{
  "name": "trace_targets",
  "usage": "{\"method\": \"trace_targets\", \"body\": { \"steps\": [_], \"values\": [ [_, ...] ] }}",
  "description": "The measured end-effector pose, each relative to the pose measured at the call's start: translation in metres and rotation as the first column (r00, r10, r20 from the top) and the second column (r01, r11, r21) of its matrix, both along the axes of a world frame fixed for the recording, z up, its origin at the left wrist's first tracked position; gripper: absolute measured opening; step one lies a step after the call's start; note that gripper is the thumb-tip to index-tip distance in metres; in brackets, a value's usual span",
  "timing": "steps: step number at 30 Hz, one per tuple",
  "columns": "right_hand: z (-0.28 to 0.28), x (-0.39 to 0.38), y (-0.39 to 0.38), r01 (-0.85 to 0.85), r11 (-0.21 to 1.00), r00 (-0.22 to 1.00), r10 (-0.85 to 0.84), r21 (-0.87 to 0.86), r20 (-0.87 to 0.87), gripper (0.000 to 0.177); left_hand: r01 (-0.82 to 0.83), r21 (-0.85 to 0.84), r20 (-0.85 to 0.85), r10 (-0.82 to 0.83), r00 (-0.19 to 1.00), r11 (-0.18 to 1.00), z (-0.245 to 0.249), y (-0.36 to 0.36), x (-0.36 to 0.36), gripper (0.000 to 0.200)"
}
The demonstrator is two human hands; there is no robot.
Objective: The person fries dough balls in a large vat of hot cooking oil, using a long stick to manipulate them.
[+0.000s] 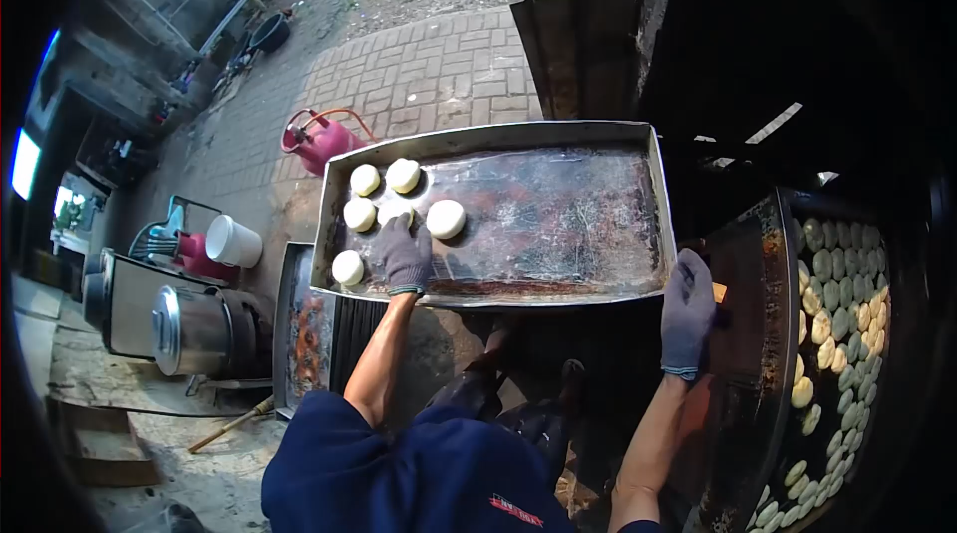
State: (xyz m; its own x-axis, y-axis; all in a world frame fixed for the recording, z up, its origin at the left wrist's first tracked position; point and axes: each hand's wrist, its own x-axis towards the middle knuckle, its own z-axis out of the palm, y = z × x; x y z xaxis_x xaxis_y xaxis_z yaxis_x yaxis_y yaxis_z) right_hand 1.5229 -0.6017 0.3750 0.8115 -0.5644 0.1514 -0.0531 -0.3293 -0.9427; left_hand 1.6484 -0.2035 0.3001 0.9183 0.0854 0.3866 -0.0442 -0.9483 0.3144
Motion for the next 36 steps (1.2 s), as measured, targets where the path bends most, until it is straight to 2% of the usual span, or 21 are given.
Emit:
{"method": "trace_targets", "body": {
  "steps": [1,2,3,5,9,11,12,13,14,15,17,20,22,23,24,25,26,27,30,34,36],
  "values": [
    [-0.022,0.042,0.035,-0.209,0.977,0.972,0.211,0.033,-0.1,0.031,-0.219,0.038,-0.029,0.22,0.975,0.975,-0.015,0.069,0.004,0.041],
    [-0.038,0.082,0.071,-0.399,0.916,0.887,0.399,0.049,-0.233,0.033,-0.472,0.131,-0.346,0.487,0.802,0.872,0.004,0.11,0.005,0.045],
    [-0.05,0.118,0.11,-0.511,0.85,0.811,0.526,0.127,-0.255,0.038,-0.608,0.138,-0.48,0.589,0.65,0.782,-0.012,0.154,0.005,0.047],
    [-0.088,0.183,0.183,-0.634,0.774,0.704,0.579,0.004,-0.41,0.045,-0.444,0.014,-0.697,0.327,0.638,0.896,-0.056,0.236,0.005,0.048],
    [-0.091,0.232,0.281,-0.764,0.64,0.425,0.597,0.084,-0.681,0.063,-0.322,-0.117,-0.833,0.084,0.547,0.94,-0.012,0.213,0.006,0.058],
    [-0.106,0.216,0.304,-0.797,0.603,0.452,0.635,0.038,-0.626,0.056,-0.208,-0.305,-0.615,-0.025,0.788,0.929,-0.009,0.187,-0.001,0.049],
    [-0.117,0.199,0.309,-0.664,0.744,0.653,0.526,-0.077,-0.546,0.055,-0.104,-0.425,-0.507,-0.141,0.851,0.899,-0.029,0.184,-0.001,0.047],
    [-0.12,0.184,0.301,-0.609,0.771,0.745,0.476,-0.186,-0.467,0.058,-0.076,-0.343,-0.513,-0.119,0.85,0.936,-0.026,0.165,-0.001,0.048],
    [-0.107,0.158,0.278,-0.514,0.845,0.792,0.402,-0.147,-0.46,0.058,-0.034,-0.474,-0.465,-0.217,0.859,0.88,-0.033,0.148,-0.003,0.048],
    [-0.085,0.134,0.248,-0.408,0.907,0.831,0.321,-0.107,-0.455,0.058,0.024,-0.427,-0.465,-0.242,0.852,0.904,-0.003,0.102,-0.007,0.048],
    [-0.073,0.076,0.157,-0.318,0.932,0.875,0.359,0.176,-0.325,0.057,0.158,-0.552,-0.451,-0.452,0.77,0.819,-0.009,0.031,-0.008,0.045],
    [-0.034,-0.052,0.02,0.127,0.966,0.974,-0.078,0.224,-0.214,0.048,0.169,-0.875,-0.35,-0.834,0.427,0.454,0.038,-0.158,-0.045,0.044],
    [-0.007,-0.147,-0.058,0.484,0.875,0.867,-0.481,-0.013,-0.134,0.042,0.139,-0.953,-0.243,-0.953,0.182,0.269,0.063,-0.29,-0.088,0.045],
    [-0.024,-0.236,-0.129,0.721,0.691,0.692,-0.722,0.052,-0.021,0.043,0.383,-0.916,-0.156,-0.986,-0.059,0.122,0.053,-0.406,-0.121,0.044],
    [-0.005,-0.275,-0.155,0.814,0.579,0.58,-0.805,0.052,-0.12,0.043,0.531,-0.847,-0.054,-0.989,-0.14,-0.029,0.05,-0.465,-0.144,0.044],
    [-0.015,-0.316,-0.186,0.864,0.482,0.475,-0.876,-0.145,-0.079,0.043,0.566,-0.807,0.046,-0.972,-0.229,-0.171,0.058,-0.518,-0.175,0.047],
    [-0.022,-0.35,-0.214,0.885,0.428,0.424,-0.903,-0.181,-0.063,0.043,0.681,-0.713,-0.028,-0.964,-0.265,-0.167,0.076,-0.56,-0.203,0.049],
    [-0.027,-0.379,-0.239,0.9,0.377,0.377,-0.925,-0.219,-0.046,0.043,0.638,-0.748,-0.029,-0.951,-0.308,-0.184,0.078,-0.6,-0.233,0.053],
    [-0.04,-0.437,-0.296,0.834,0.426,0.338,-0.897,-0.351,-0.284,0.049,0.854,-0.481,-0.176,-0.932,-0.316,-0.198,0.073,-0.681,-0.293,0.047],
    [-0.069,-0.459,-0.336,0.752,0.43,0.172,-0.859,-0.5,-0.481,0.054,0.897,-0.438,-0.238,-0.955,-0.178,-0.058,0.027,-0.711,-0.334,0.049],
    [-0.106,-0.472,-0.363,0.796,0.343,0.118,-0.896,-0.499,-0.429,0.059,0.868,-0.482,-0.197,-0.951,-0.238,-0.118,0.033,-0.694,-0.331,0.067]
  ]
}}
